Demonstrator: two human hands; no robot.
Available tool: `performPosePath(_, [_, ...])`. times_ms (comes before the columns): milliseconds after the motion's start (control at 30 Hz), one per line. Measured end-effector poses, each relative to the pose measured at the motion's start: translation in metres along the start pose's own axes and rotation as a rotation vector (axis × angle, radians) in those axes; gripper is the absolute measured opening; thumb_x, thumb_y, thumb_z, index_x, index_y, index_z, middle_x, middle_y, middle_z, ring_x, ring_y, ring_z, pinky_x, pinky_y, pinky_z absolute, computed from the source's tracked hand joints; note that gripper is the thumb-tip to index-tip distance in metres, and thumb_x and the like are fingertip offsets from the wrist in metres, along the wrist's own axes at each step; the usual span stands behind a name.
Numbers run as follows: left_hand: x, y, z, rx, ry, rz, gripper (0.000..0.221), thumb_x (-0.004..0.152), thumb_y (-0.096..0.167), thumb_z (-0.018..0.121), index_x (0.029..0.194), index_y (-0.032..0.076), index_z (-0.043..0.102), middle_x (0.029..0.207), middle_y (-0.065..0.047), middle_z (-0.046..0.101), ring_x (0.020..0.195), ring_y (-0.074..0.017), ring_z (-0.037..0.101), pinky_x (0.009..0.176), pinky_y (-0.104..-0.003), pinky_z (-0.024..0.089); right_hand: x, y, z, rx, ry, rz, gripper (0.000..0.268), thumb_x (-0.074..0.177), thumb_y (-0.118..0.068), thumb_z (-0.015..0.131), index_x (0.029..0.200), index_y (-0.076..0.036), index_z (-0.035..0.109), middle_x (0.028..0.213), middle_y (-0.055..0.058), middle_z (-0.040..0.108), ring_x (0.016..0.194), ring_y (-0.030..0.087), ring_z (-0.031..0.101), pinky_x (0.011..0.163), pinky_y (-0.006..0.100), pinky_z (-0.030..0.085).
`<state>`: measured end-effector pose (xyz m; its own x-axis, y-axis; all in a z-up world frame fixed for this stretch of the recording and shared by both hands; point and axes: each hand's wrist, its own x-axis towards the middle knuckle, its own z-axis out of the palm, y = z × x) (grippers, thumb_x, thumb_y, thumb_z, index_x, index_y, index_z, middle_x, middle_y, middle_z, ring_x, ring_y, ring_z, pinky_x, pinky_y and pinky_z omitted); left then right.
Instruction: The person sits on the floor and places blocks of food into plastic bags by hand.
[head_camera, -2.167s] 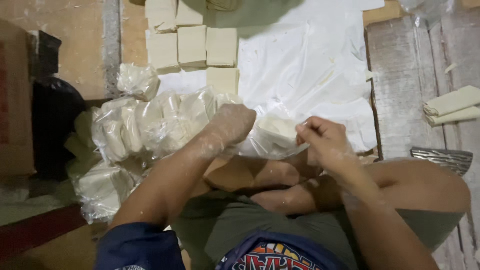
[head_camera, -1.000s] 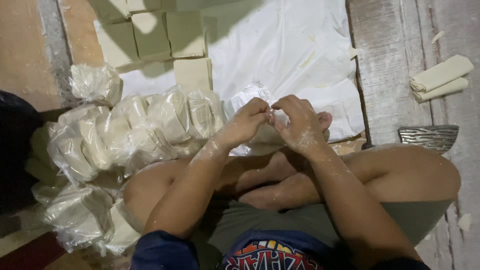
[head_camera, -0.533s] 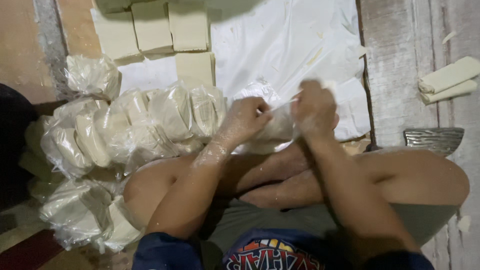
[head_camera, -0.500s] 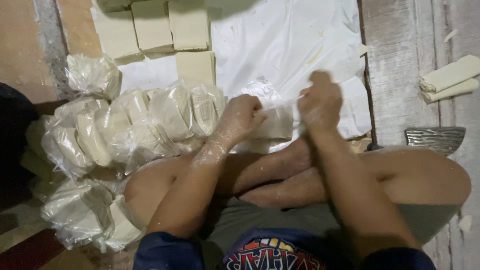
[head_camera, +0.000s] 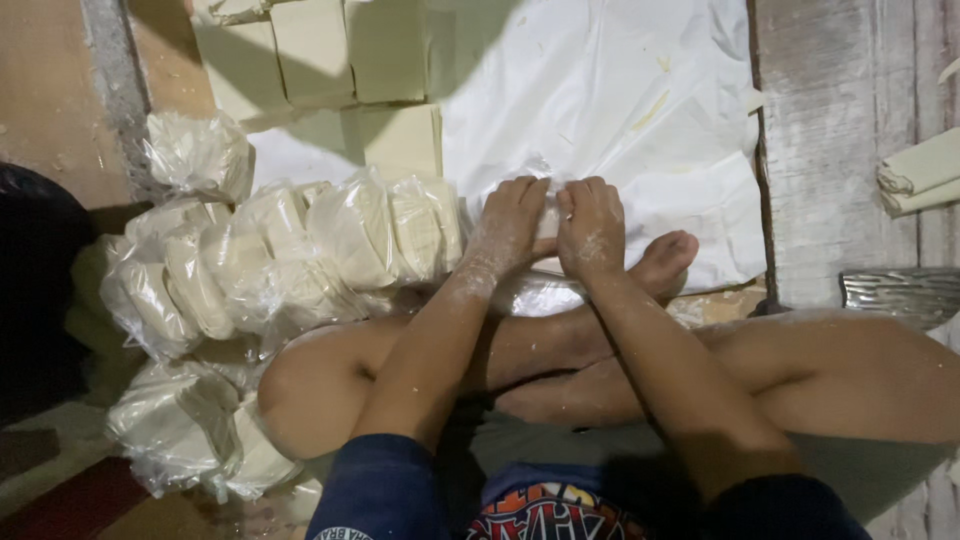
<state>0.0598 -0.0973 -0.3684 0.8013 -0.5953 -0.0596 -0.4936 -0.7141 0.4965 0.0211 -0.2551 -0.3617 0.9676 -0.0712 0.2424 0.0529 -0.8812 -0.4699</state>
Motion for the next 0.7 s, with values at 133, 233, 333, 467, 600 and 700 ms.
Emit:
performPosePath(133, [0.004,-0.014,0.025,0.045,0.008,-0.031,0.097,0.073,0.087,0.062,0.127,0.006,0.057,0.112,-0.014,0.058,0.108,-0.0335,0.06,0.09,-0.046,0.052,0.0,0.008,0.006,0.004,-0.17,0.143,0.04,0.113,-0.041,0.042,0.097,-0.011,0.063,0.091,0.008,0.054,0.094,0.032,0.055,0.087,0.043,0.043])
performPosePath(233, [0.009,-0.013,0.023,0.097,0.013,-0.015,0.084,0.072,0.078,0.07,0.117,0.008,0.061,0.104,-0.011,0.059,0.101,-0.0332,0.061,0.087,-0.045,0.053,0.007,0.009,0.007,0.033,-0.305,0.245,0.045,0.113,-0.046,0.039,0.096,-0.01,0.061,0.091,0.01,0.054,0.099,0.034,0.054,0.093,0.044,0.042])
performPosePath(333, [0.0,0.001,-0.007,-0.004,0.015,-0.062,0.07,0.081,0.063,0.073,0.117,0.005,0.062,0.103,-0.016,0.062,0.101,-0.0375,0.063,0.09,-0.047,0.053,0.011,0.01,0.006,0.039,-0.418,0.299,0.045,0.113,-0.045,0.038,0.095,-0.01,0.06,0.092,0.011,0.056,0.101,0.033,0.055,0.094,0.044,0.043])
performPosePath(467, [-0.008,-0.002,-0.03,-0.187,-0.066,-0.366,0.039,0.102,0.046,0.059,0.125,0.014,0.061,0.106,-0.008,0.067,0.106,-0.0273,0.068,0.093,-0.04,0.055,0.019,0.034,-0.027,0.156,-0.498,0.436,0.025,0.105,-0.023,0.049,0.116,-0.004,0.061,0.109,0.023,0.063,0.115,0.044,0.06,0.101,0.049,0.047])
performPosePath(600, [-0.018,-0.005,-0.04,-0.168,-0.057,-0.342,0.03,0.103,0.043,0.054,0.111,0.016,0.064,0.098,-0.008,0.067,0.101,-0.0296,0.07,0.09,-0.045,0.055,0.032,0.101,-0.024,-0.128,-0.526,0.421,0.029,0.102,-0.039,0.057,0.112,-0.012,0.058,0.102,0.019,0.065,0.103,0.044,0.067,0.088,0.056,0.053])
performPosePath(700, [-0.01,-0.01,-0.041,-0.097,-0.091,-0.333,0.021,0.103,0.035,0.055,0.103,0.017,0.066,0.093,-0.007,0.066,0.099,-0.0303,0.07,0.087,-0.045,0.055,0.041,0.09,-0.046,-0.122,-0.591,0.35,0.023,0.097,-0.032,0.062,0.107,-0.012,0.06,0.101,0.016,0.064,0.104,0.04,0.068,0.087,0.051,0.054])
